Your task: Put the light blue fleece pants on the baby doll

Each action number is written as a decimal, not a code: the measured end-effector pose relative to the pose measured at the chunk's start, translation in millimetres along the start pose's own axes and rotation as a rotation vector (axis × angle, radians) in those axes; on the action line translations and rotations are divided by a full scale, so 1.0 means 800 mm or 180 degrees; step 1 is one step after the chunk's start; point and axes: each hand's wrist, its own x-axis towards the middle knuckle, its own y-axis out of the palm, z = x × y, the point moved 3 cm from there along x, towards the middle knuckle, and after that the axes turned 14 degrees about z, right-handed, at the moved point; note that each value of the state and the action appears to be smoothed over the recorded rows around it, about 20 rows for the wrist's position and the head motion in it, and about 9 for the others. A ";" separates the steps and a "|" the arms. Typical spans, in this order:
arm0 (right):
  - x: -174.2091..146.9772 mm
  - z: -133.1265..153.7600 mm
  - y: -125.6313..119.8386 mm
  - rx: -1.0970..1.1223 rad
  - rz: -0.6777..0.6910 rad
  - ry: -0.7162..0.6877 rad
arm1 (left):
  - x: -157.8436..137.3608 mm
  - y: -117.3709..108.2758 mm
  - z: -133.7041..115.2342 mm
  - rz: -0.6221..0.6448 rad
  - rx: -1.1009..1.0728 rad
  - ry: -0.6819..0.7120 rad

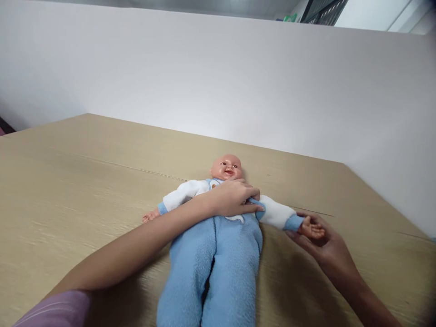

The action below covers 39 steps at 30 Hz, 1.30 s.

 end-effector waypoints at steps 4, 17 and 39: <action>0.047 0.029 0.016 0.0566 -0.0166 -0.0593 | -0.010 -0.006 -0.013 -0.0135 -0.0119 0.0595; 0.053 0.055 0.081 0.0003 0.0899 -0.1910 | -0.028 -0.013 -0.023 -0.0394 -0.0061 0.0564; 0.041 0.055 0.100 0.1342 0.0638 -0.0694 | -0.011 -0.017 -0.003 -0.0157 -0.2094 -0.0618</action>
